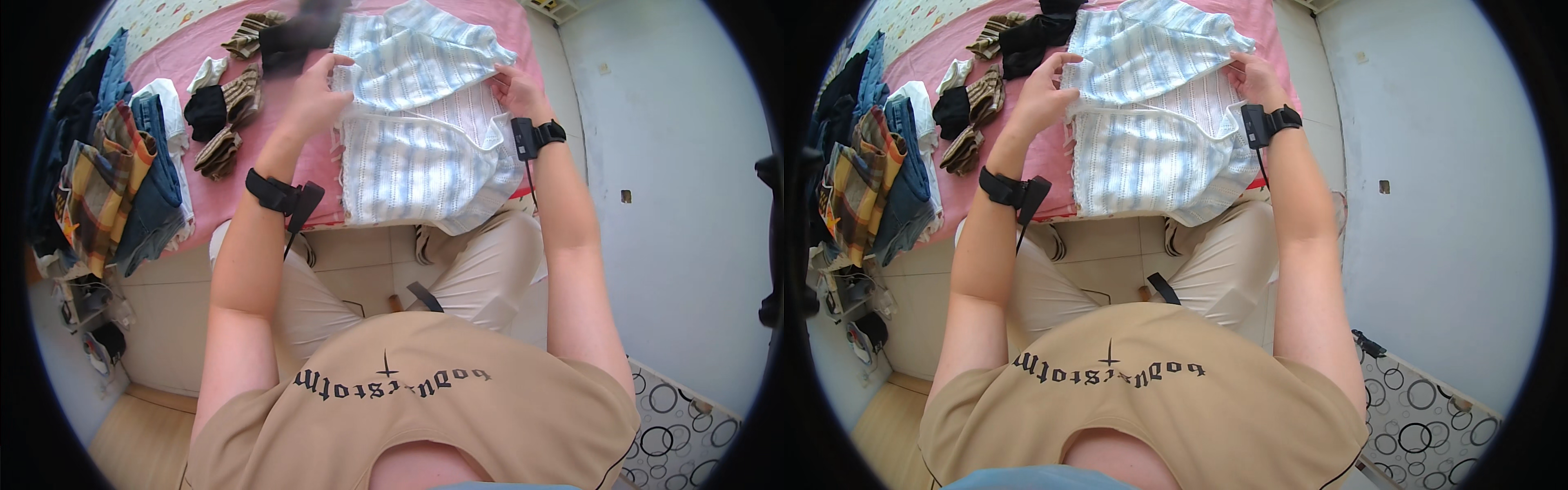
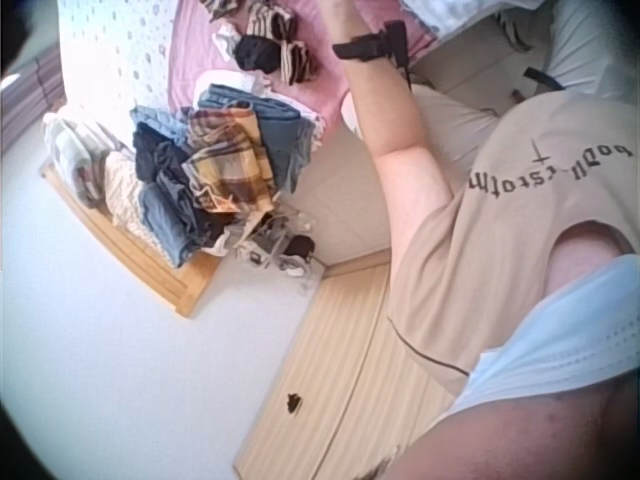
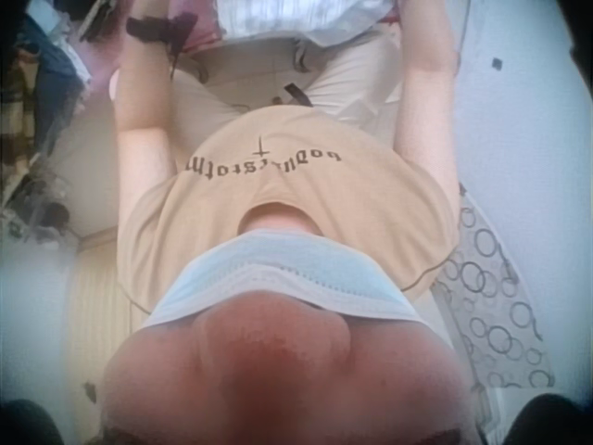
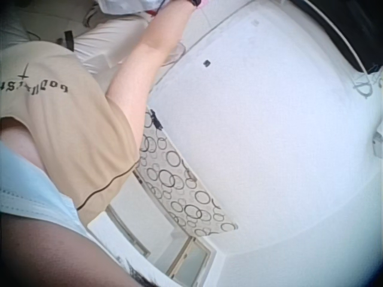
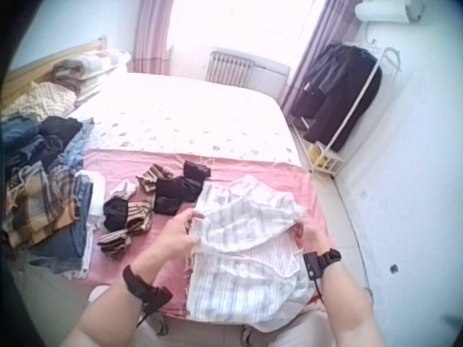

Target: The person folds multiple pairs of socks and a plaid shirt on a bed. They handle each item one at a time, folding socks into small bundles and folding the shirt into a compact rectangle.

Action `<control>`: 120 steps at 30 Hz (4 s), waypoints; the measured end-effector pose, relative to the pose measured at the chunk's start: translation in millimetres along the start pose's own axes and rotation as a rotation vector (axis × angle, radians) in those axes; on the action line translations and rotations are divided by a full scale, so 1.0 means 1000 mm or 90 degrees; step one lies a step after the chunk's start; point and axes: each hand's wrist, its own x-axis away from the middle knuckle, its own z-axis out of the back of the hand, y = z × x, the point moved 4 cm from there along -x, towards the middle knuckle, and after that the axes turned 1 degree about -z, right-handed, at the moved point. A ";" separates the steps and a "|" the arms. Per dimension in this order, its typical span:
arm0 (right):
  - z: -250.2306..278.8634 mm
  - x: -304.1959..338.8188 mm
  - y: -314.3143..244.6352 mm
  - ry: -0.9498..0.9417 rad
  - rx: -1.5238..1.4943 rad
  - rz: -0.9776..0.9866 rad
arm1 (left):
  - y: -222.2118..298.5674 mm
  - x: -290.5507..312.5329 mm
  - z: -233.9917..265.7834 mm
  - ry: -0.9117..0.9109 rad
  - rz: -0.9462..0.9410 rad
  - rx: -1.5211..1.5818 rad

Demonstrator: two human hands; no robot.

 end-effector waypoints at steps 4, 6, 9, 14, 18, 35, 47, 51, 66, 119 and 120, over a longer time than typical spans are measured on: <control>0.023 0.035 -0.024 0.082 0.178 0.089 | -0.011 -0.005 0.006 0.051 0.007 -0.055; 0.030 0.057 -0.015 0.068 0.246 0.070 | -0.007 -0.002 0.004 0.079 -0.015 -0.158; 0.035 0.083 -0.002 -0.039 0.379 0.069 | 0.009 0.013 -0.002 0.148 -0.106 -0.377; 0.027 0.107 0.010 -0.073 0.616 0.320 | 0.026 0.022 -0.025 -0.001 -0.195 -0.328; 0.017 0.111 0.014 -0.088 0.739 0.363 | 0.025 0.031 -0.044 -0.141 -0.223 -0.349; 0.006 0.044 -0.042 0.072 0.769 0.308 | 0.021 0.023 -0.005 -0.035 -0.126 -0.408; -0.154 -0.037 -0.072 0.007 0.942 0.692 | 0.017 0.027 -0.014 -0.165 -0.048 -0.462; -0.149 -0.031 -0.090 0.035 0.850 0.698 | 0.019 0.027 -0.014 -0.153 -0.042 -0.467; -0.050 0.183 -0.010 -0.280 0.822 0.437 | 0.023 0.027 -0.012 -0.122 -0.015 -0.475; -0.080 0.224 0.038 0.000 0.898 0.665 | 0.015 0.020 0.013 -0.089 0.044 -0.376; -0.080 0.220 0.036 0.015 0.856 0.673 | 0.015 0.020 0.012 -0.106 0.063 -0.382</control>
